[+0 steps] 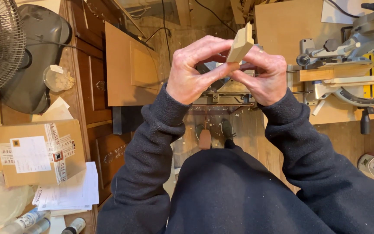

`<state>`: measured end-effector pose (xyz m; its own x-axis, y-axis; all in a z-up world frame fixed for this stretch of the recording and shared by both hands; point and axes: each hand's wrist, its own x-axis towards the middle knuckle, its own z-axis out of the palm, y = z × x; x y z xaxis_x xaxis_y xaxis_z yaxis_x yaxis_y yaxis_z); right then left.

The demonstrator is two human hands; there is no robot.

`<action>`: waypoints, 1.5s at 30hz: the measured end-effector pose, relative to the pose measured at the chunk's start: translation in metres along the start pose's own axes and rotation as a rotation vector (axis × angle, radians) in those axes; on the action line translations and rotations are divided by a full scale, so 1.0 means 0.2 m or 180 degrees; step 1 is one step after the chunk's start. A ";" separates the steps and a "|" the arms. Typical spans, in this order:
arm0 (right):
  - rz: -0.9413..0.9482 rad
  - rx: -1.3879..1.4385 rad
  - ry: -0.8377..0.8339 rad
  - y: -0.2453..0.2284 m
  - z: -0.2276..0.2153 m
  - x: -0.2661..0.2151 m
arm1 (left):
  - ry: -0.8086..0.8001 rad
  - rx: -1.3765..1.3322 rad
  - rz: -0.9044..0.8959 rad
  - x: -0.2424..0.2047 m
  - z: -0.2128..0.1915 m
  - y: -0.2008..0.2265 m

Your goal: Joining pieces of wooden molding together to assemble a picture frame using a miter-joining machine.

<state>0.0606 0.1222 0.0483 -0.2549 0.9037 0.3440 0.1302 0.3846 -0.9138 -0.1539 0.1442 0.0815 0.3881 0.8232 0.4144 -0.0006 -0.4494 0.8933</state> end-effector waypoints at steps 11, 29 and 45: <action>0.0049 -0.0028 -0.0051 -0.01 0.02 0.00 | -0.0067 -0.0247 -0.0136 0.01 -0.01 -0.01; -0.0097 -0.0502 0.0150 -0.15 0.00 -0.05 | -0.0141 0.0006 -0.0102 0.04 -0.04 0.30; 0.2992 -0.0047 0.1831 0.37 -0.37 -1.92 | 0.0370 -0.1686 -0.2633 -0.69 1.50 -0.66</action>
<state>0.2395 -0.1834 -0.1355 0.4358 0.7882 -0.4345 0.0509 -0.5036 -0.8624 0.0689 -0.0148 -0.1465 0.3593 0.8495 -0.3863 -0.1932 0.4727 0.8598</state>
